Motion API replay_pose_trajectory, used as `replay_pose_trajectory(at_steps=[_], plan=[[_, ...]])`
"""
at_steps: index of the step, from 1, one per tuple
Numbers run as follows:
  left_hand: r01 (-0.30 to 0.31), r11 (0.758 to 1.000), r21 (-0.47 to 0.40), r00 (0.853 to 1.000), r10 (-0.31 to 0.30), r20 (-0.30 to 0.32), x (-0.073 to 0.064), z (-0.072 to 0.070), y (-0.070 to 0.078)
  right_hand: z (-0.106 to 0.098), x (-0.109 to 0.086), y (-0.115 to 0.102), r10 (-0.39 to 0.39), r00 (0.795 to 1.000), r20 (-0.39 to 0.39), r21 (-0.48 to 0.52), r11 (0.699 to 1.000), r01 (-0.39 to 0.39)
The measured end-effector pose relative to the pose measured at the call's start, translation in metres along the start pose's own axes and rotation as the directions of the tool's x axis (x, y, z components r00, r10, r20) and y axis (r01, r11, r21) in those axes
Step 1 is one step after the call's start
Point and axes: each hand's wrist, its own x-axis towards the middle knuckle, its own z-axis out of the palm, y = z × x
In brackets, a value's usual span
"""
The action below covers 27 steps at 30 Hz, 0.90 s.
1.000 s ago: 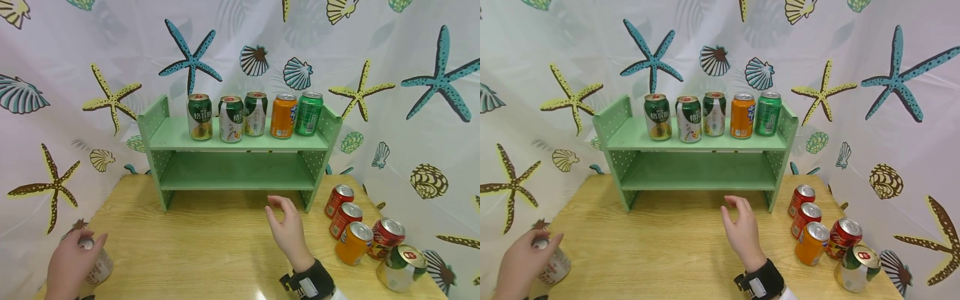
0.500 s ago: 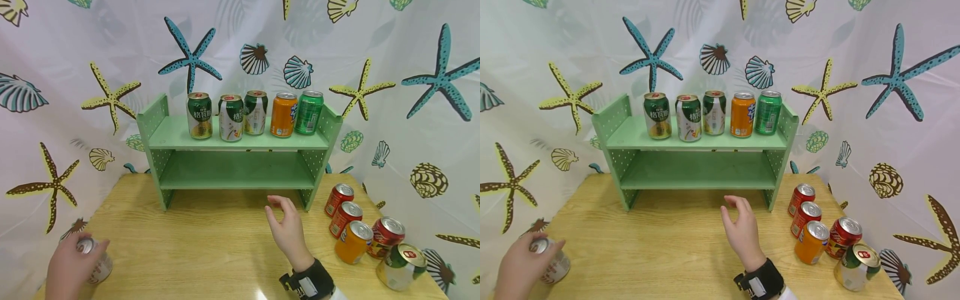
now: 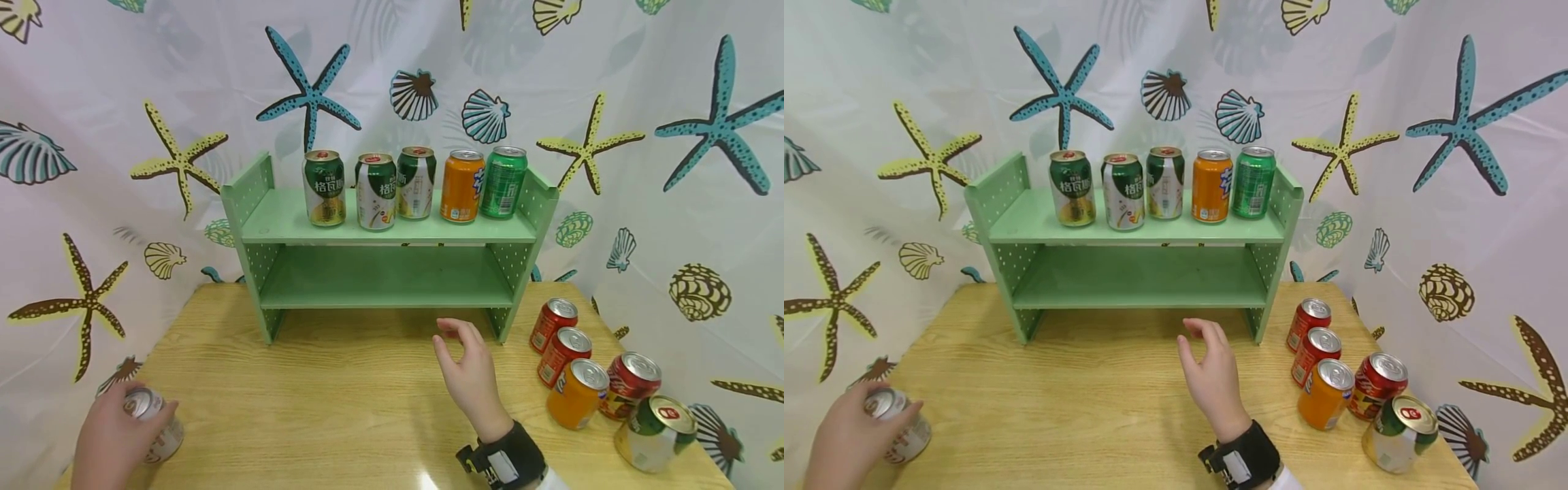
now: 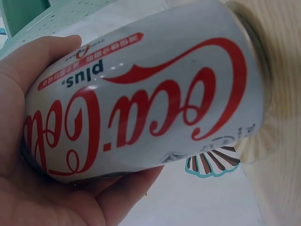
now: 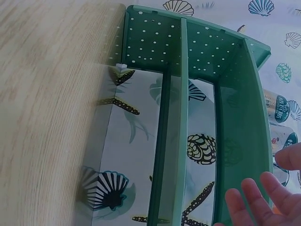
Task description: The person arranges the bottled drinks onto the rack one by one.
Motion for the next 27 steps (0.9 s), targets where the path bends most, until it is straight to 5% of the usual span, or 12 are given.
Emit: replay_pose_trajectory(at_steps=[16,27], plan=[[0.032,0.999,0.011,0.999,-0.032,-0.001,0.001,0.000,0.004,0.000,0.000,0.001,0.006,1.000,0.010,-0.006,1.000,-0.006],[-0.073,0.997,0.003,0.997,0.073,0.004,0.005,-0.008,0.033,0.000,-0.001,0.002,0.017,1.000,0.014,0.001,1.000,-0.017]])
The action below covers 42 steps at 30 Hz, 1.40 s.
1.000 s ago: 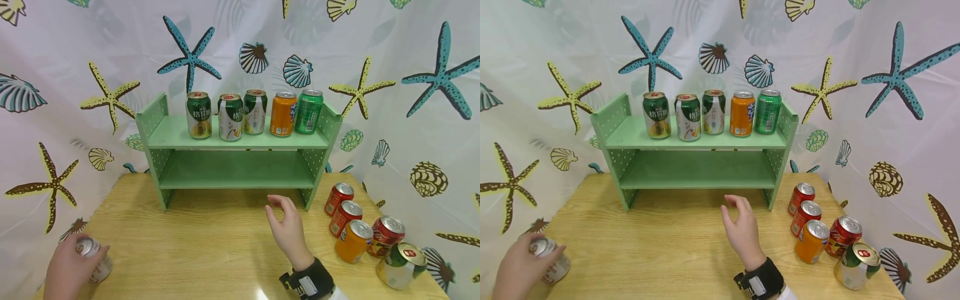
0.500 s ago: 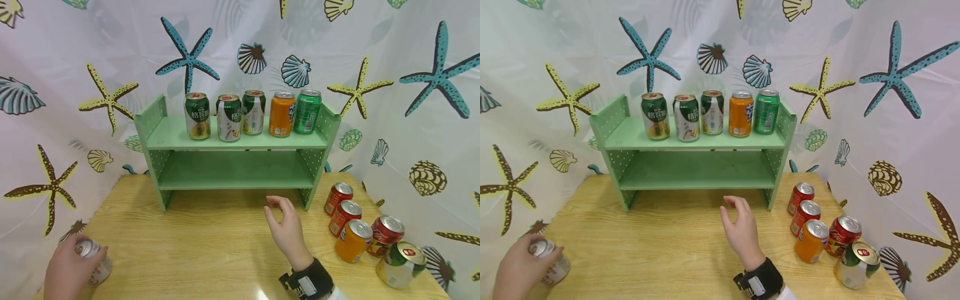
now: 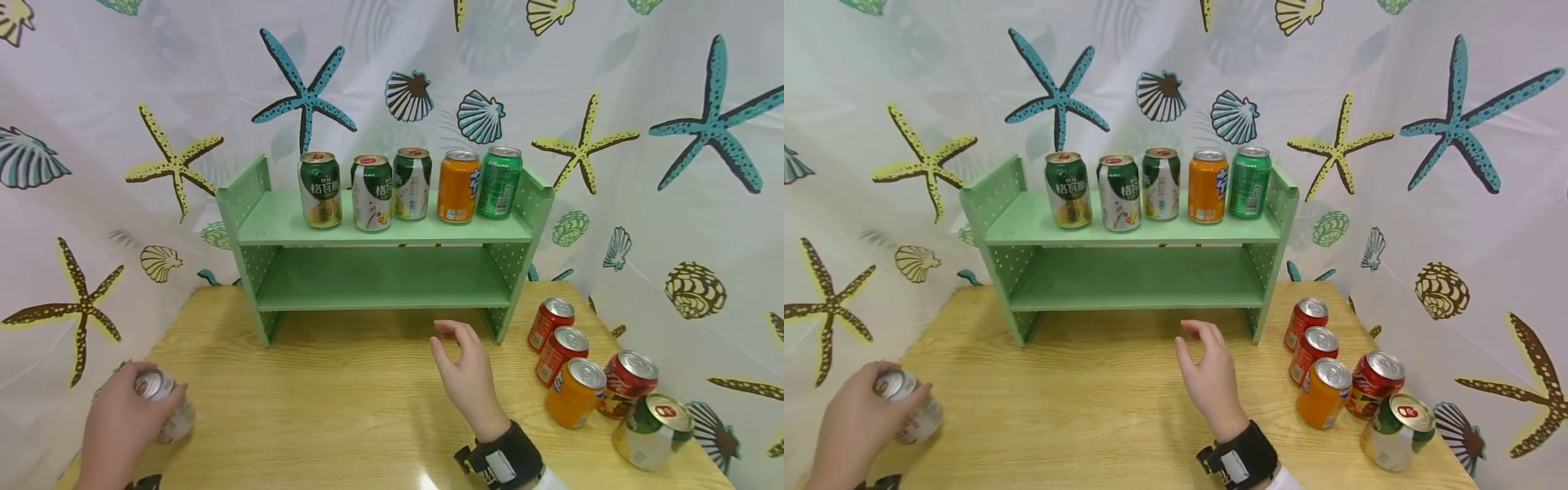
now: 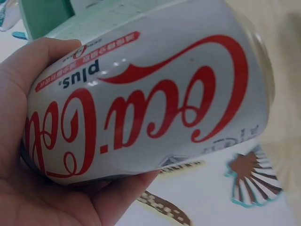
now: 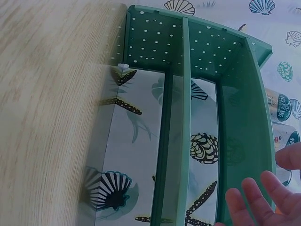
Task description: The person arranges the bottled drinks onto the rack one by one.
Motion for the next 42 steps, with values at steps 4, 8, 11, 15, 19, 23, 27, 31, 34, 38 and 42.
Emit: replay_pose_trajectory(at_steps=[4,8,11,15,19,23,27,31,34,38,42], plan=[[-0.046,0.999,0.000,0.999,0.046,-0.007,-0.003,-0.001,0.015,0.002,-0.001,0.000,-0.004,1.000,0.003,-0.002,1.000,0.004],[-0.137,0.991,-0.007,0.990,0.137,-0.020,-0.007,0.004,0.031,0.002,-0.001,-0.001,0.003,1.000,0.003,-0.005,1.000,-0.003],[-0.209,0.978,-0.015,0.978,0.208,-0.032,-0.010,0.009,0.044,0.002,-0.002,-0.002,0.012,1.000,0.009,0.005,1.000,-0.012],[-0.258,0.966,-0.026,0.966,0.257,-0.028,-0.015,0.017,0.060,0.002,-0.002,-0.002,0.005,1.000,0.011,0.011,1.000,-0.005],[-0.276,0.960,-0.044,0.961,0.276,-0.003,-0.019,0.024,0.074,0.002,-0.002,-0.002,0.003,1.000,0.009,0.012,1.000,-0.004],[-0.323,0.944,-0.068,0.946,0.325,0.005,-0.024,0.031,0.088,0.004,-0.003,-0.001,0.006,1.000,0.017,0.019,1.000,-0.006],[-0.365,0.928,-0.079,0.930,0.367,0.016,-0.031,0.038,0.105,0.005,-0.003,-0.002,0.005,1.000,0.027,0.033,0.999,-0.006],[-0.381,0.922,-0.074,0.922,0.385,0.041,-0.037,0.045,0.120,0.006,-0.004,-0.002,0.000,1.000,0.029,0.027,1.000,-0.001],[-0.389,0.918,-0.080,0.917,0.394,0.058,-0.042,0.050,0.128,0.007,-0.005,-0.002,0.002,0.999,0.034,0.023,1.000,-0.003],[-0.413,0.906,-0.095,0.906,0.419,0.062,-0.047,0.060,0.134,0.008,-0.006,-0.003,0.001,0.999,0.044,0.026,1.000,-0.002],[-0.432,0.896,-0.100,0.896,0.439,0.062,-0.053,0.068,0.140,0.011,-0.008,-0.003,-0.005,0.998,0.061,0.025,1.000,0.004]])
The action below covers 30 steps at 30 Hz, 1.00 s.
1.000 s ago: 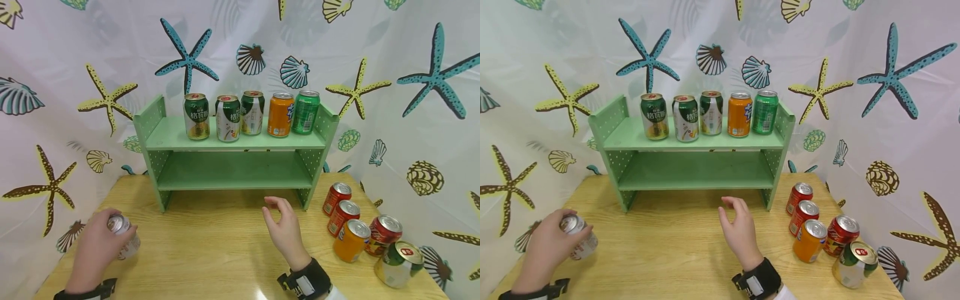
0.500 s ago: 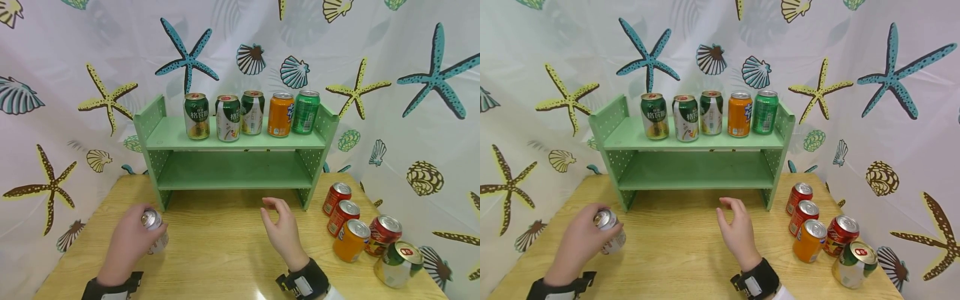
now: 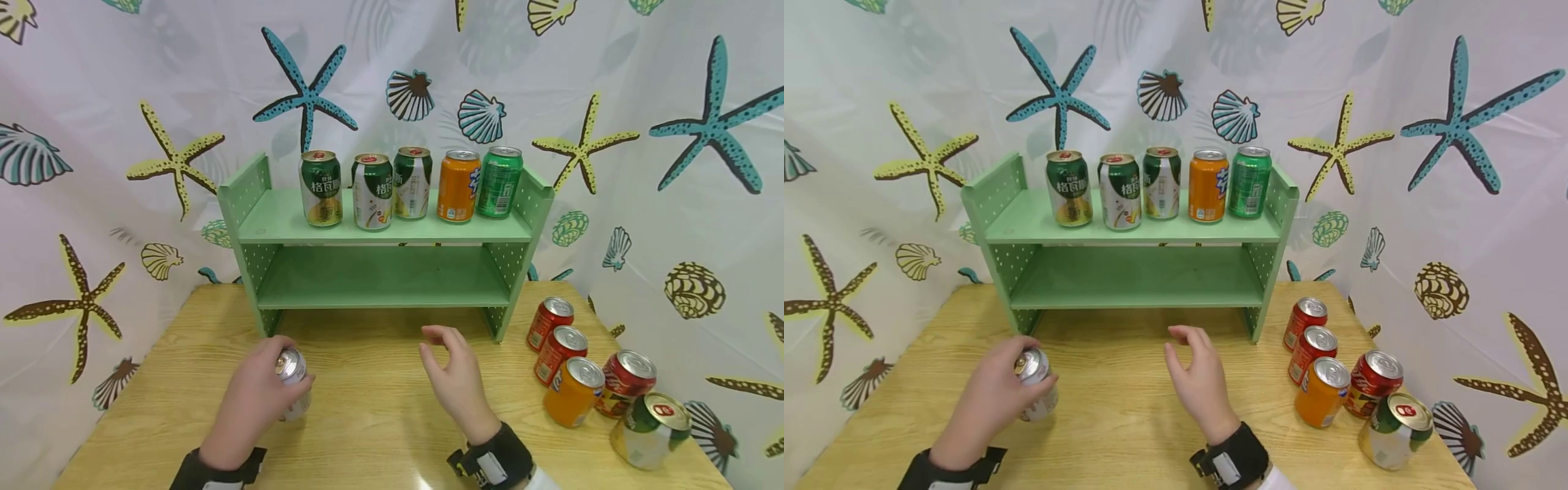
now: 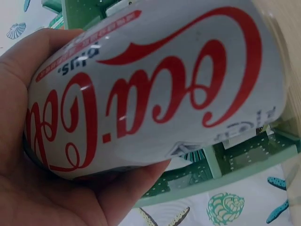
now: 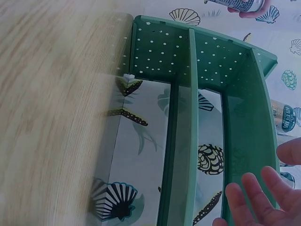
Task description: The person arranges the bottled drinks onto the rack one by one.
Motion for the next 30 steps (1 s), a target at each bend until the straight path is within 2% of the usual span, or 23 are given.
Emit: replay_pose_trajectory(at_steps=[6,19,30], plan=[[-0.026,1.000,-0.014,0.999,0.026,0.022,-0.002,0.010,0.013,0.002,-0.002,-0.001,0.011,1.000,0.025,0.010,1.000,-0.011],[-0.080,0.997,-0.022,0.997,0.080,0.019,-0.011,0.032,0.035,0.006,-0.006,-0.005,0.012,0.996,0.090,0.017,1.000,-0.014],[-0.147,0.989,-0.028,0.989,0.147,0.004,-0.014,0.044,0.044,0.010,-0.010,-0.005,-0.010,0.991,0.132,0.015,1.000,0.008]])
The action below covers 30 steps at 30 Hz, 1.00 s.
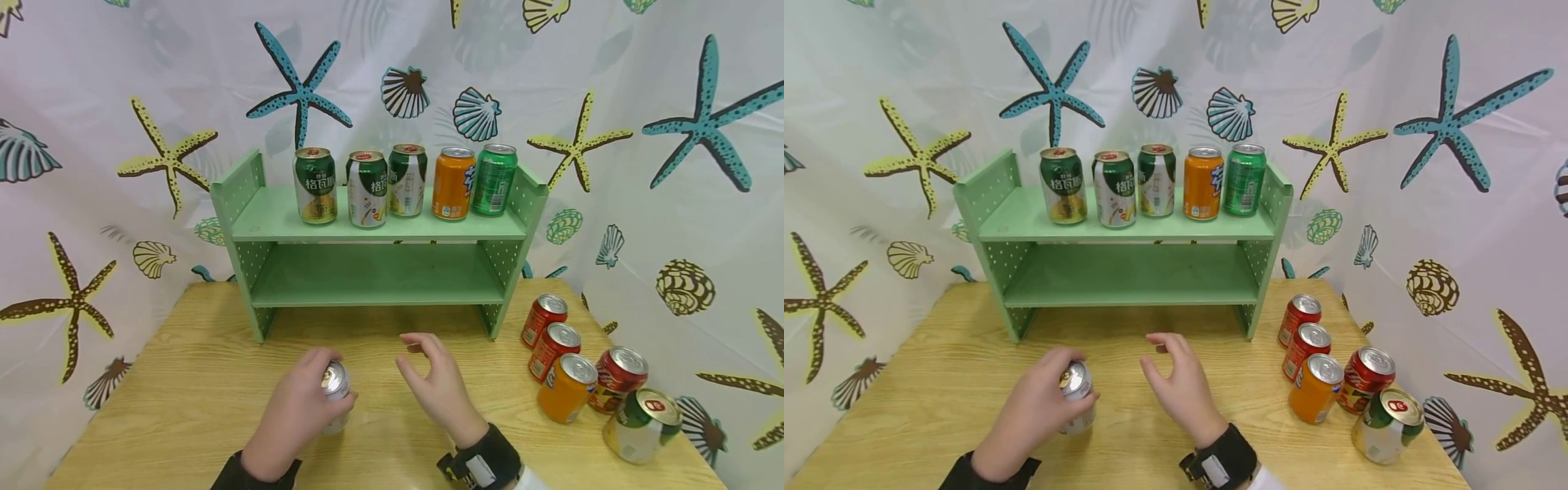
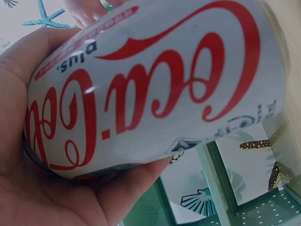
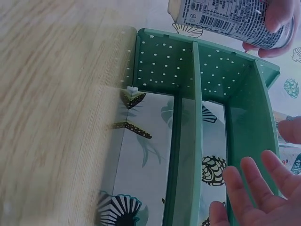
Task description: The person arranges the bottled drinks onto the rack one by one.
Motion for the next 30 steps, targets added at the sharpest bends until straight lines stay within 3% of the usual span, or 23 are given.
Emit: replay_pose_trajectory(at_steps=[6,19,25,30], plan=[[-0.009,1.000,-0.001,1.000,0.009,0.023,0.000,0.000,0.007,0.001,-0.002,-0.002,-0.049,0.998,0.044,0.023,0.999,0.048],[-0.054,0.998,-0.019,0.997,0.055,0.056,0.004,0.001,0.020,0.004,-0.005,0.000,-0.068,0.985,0.157,0.083,0.995,0.055],[-0.081,0.997,-0.006,0.996,0.081,0.042,0.006,0.003,0.022,0.005,-0.007,0.001,-0.129,0.964,0.232,0.086,0.990,0.112],[-0.091,0.996,-0.015,0.995,0.091,0.049,0.008,0.002,0.023,0.005,-0.008,0.001,-0.158,0.935,0.318,0.098,0.986,0.133]])
